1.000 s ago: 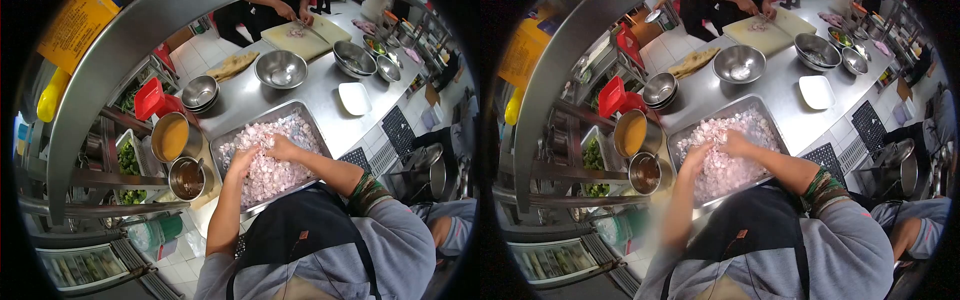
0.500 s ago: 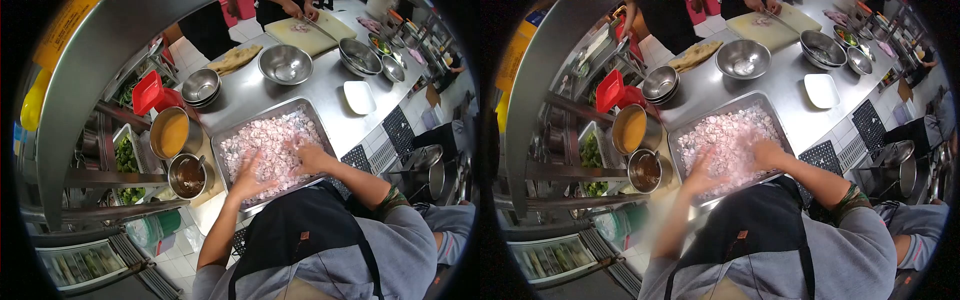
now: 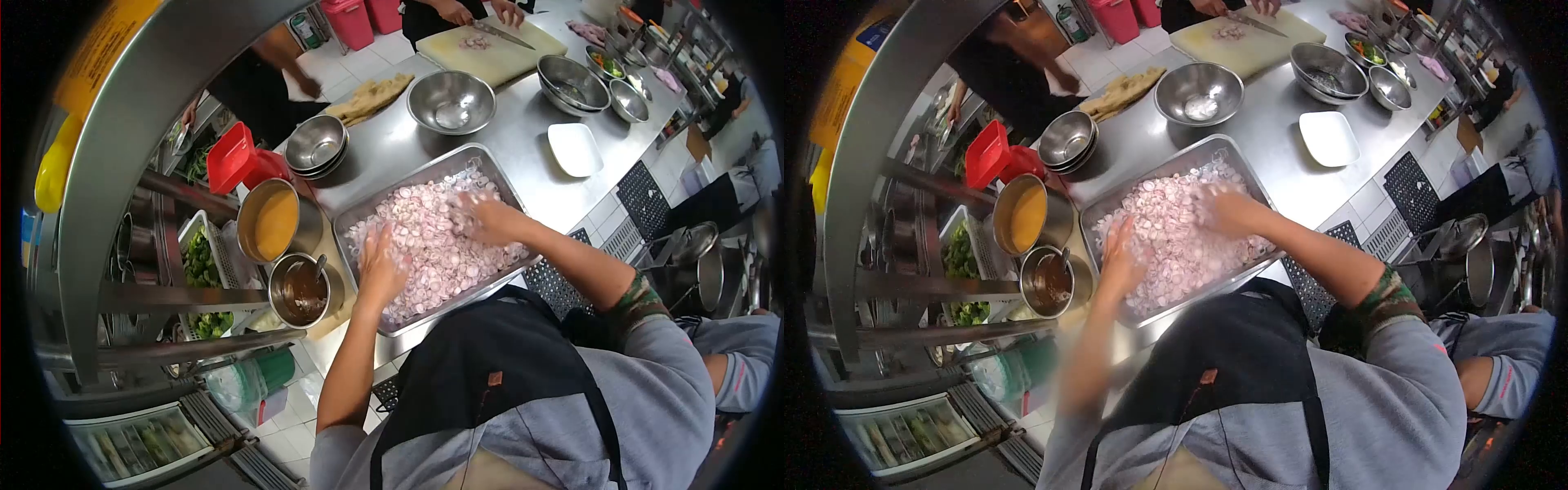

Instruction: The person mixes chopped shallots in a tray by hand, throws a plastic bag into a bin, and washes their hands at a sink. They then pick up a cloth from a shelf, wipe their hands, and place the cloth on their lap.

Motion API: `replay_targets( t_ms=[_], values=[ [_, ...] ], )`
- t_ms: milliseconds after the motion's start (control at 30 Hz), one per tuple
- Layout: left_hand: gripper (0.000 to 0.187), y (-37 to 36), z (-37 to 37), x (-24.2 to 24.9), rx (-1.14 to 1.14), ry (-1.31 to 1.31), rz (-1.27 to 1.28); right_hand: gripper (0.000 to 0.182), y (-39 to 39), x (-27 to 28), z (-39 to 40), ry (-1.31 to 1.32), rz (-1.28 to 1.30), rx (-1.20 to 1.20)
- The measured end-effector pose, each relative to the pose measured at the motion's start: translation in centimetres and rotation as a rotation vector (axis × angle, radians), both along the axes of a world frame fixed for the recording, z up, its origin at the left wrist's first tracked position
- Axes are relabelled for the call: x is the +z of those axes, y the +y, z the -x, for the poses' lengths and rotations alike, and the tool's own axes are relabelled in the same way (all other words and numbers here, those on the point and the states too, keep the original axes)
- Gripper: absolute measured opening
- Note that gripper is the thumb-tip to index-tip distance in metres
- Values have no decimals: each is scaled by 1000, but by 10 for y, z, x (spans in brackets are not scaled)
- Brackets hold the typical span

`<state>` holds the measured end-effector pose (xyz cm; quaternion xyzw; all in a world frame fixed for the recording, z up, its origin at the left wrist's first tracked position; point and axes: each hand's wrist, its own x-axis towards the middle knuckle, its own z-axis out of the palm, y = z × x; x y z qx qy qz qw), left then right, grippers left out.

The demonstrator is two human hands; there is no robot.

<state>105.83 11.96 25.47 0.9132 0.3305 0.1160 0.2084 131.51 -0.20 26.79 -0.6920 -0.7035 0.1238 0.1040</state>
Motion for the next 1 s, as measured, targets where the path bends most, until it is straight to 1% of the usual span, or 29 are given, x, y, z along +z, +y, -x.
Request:
replay_targets(
  t_ms=[67,100,133,167,267,300,367,400,433,533,567,667,700,767,800,833,900,933,967,1000],
  values=[
    [86,-19,20,11,28,79,-41,93,-25,-17,-1,-53,-31,8],
    [89,-28,22,16,38,133,14,93,-34,13,12,7,197,-115],
    [92,-41,19,20,50,188,72,94,-39,29,25,65,427,-234],
    [95,-51,17,21,60,244,130,95,-39,23,37,50,314,-251],
    [96,-46,-8,-8,73,128,68,90,-20,-17,46,51,85,-212],
    [92,-43,-18,-10,107,125,145,72,-13,-42,48,148,-4,-262],
    [84,-33,-28,-30,172,28,204,60,8,-63,37,188,124,-281],
    [81,-30,-32,-27,209,-26,234,54,15,-54,36,204,188,-285],
    [78,-23,-32,-24,173,-45,240,43,12,-44,31,280,73,-307],
    [78,-14,-16,-9,73,-167,168,52,20,-29,5,245,82,-399],
    [85,-13,-7,-1,31,-145,214,65,19,2,-2,263,286,-321],
    [96,-31,18,0,177,115,20,75,-16,-16,-17,-261,-102,224],
    [106,-35,22,13,159,189,220,74,-21,-4,-4,-37,347,-24],
    [107,-45,15,22,190,267,221,76,-24,49,28,13,457,-126],
    [108,-53,8,22,204,307,224,78,-29,62,40,37,515,-178],
    [102,-59,0,14,232,285,161,63,-40,-19,39,44,94,-190],
    [96,-58,-15,-16,218,185,249,47,-21,-59,46,179,123,-199],
    [93,-55,-24,-15,207,134,286,40,-11,-65,49,246,128,-207],
    [80,-56,-30,-10,245,91,368,34,-8,-68,49,270,100,-241],
    [77,-52,-30,-18,227,35,323,29,-4,-68,47,290,70,-272]
  ],
)
